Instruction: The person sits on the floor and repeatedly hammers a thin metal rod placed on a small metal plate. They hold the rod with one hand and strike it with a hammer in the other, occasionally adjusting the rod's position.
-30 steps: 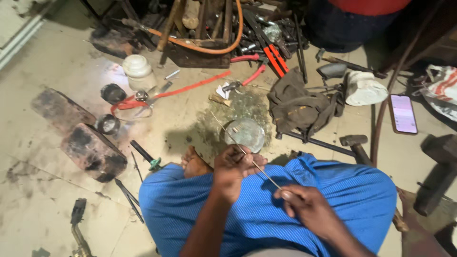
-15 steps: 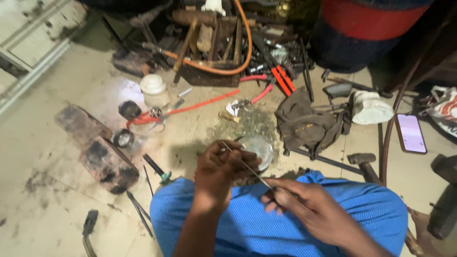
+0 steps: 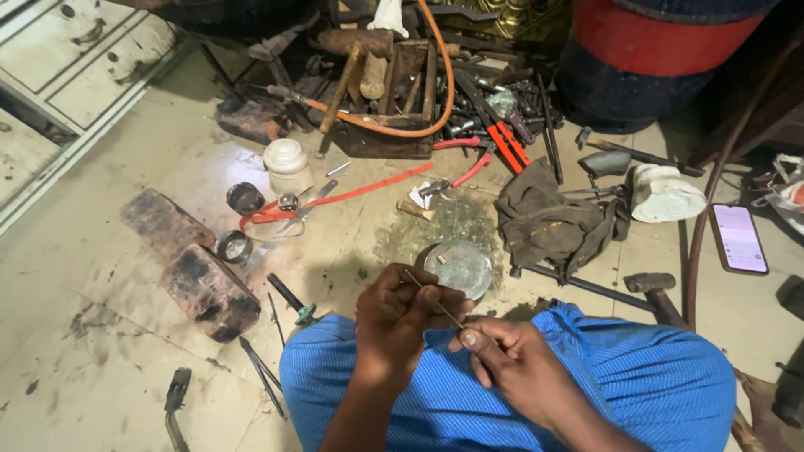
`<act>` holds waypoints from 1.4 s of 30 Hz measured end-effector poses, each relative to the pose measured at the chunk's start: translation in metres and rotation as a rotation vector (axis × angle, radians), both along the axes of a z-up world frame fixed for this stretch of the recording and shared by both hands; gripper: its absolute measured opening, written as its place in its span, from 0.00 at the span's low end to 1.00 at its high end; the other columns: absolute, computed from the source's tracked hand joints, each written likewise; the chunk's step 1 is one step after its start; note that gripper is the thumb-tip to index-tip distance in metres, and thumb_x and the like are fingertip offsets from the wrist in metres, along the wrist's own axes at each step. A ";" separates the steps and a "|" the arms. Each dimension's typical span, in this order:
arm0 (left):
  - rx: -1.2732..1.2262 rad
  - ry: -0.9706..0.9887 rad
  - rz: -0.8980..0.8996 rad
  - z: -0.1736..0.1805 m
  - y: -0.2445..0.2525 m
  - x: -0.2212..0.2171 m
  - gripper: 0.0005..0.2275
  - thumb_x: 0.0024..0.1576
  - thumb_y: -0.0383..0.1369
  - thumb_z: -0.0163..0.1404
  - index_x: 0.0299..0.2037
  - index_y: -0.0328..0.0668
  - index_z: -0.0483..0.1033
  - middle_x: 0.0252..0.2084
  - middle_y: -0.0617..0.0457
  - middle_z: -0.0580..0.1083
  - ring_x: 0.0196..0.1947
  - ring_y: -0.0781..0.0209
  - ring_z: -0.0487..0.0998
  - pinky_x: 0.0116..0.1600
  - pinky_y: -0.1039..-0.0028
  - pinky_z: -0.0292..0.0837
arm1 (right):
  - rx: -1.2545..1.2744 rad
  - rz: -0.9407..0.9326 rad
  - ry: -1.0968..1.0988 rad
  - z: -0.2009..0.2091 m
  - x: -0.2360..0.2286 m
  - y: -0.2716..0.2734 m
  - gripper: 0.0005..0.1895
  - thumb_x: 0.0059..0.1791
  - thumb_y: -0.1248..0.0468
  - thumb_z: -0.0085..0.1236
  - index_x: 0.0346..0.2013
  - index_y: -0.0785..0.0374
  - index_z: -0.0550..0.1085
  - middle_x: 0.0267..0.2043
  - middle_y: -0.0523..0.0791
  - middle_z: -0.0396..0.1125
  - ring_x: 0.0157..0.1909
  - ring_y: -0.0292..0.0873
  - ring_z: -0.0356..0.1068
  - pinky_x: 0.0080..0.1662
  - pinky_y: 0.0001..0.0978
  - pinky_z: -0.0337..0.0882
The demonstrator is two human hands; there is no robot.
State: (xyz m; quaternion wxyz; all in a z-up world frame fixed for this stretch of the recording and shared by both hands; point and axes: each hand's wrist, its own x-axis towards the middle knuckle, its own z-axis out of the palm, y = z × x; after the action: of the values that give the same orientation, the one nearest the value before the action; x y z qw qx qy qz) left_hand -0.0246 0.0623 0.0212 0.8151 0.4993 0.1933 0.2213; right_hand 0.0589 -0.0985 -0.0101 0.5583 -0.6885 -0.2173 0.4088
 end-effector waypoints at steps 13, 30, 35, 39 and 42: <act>0.256 -0.101 0.225 -0.010 -0.017 -0.018 0.03 0.61 0.18 0.46 0.42 0.26 0.68 0.36 0.40 0.81 0.38 0.51 0.87 0.45 0.64 0.87 | 0.053 0.055 -0.083 -0.009 -0.005 0.014 0.15 0.55 0.60 0.51 0.34 0.65 0.82 0.15 0.40 0.62 0.19 0.32 0.59 0.25 0.28 0.62; 0.515 -0.072 0.303 -0.010 -0.022 -0.023 0.01 0.63 0.22 0.47 0.40 0.29 0.71 0.36 0.42 0.83 0.39 0.53 0.88 0.45 0.68 0.87 | -0.042 0.187 0.008 0.007 0.002 0.018 0.17 0.55 0.57 0.48 0.39 0.64 0.82 0.17 0.41 0.63 0.20 0.33 0.58 0.26 0.29 0.60; 0.126 0.018 0.307 -0.008 0.018 -0.018 0.04 0.61 0.25 0.48 0.43 0.31 0.71 0.34 0.41 0.81 0.34 0.48 0.86 0.40 0.62 0.86 | 0.217 0.359 -0.268 0.008 0.009 -0.004 0.23 0.52 0.57 0.52 0.60 0.62 0.69 0.30 0.37 0.73 0.33 0.27 0.70 0.37 0.23 0.72; -0.011 0.020 0.420 -0.010 0.048 -0.020 0.03 0.60 0.24 0.49 0.41 0.33 0.69 0.34 0.40 0.79 0.32 0.46 0.85 0.38 0.59 0.87 | -0.093 0.449 -0.256 -0.009 0.012 -0.032 0.21 0.51 0.57 0.55 0.59 0.58 0.75 0.26 0.39 0.73 0.25 0.31 0.71 0.32 0.27 0.72; 0.016 0.049 0.511 -0.014 0.063 -0.023 0.02 0.63 0.24 0.48 0.42 0.33 0.71 0.36 0.40 0.79 0.35 0.47 0.84 0.37 0.63 0.81 | -0.145 0.308 -0.122 -0.018 0.013 -0.046 0.17 0.54 0.57 0.52 0.53 0.59 0.81 0.21 0.41 0.71 0.22 0.34 0.66 0.29 0.29 0.69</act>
State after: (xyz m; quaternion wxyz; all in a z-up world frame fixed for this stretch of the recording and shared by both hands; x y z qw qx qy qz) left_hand -0.0477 0.1249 0.0077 0.7238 0.4461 0.3312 0.4092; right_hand 0.0722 -0.1444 -0.0282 0.4237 -0.7090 -0.3235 0.4617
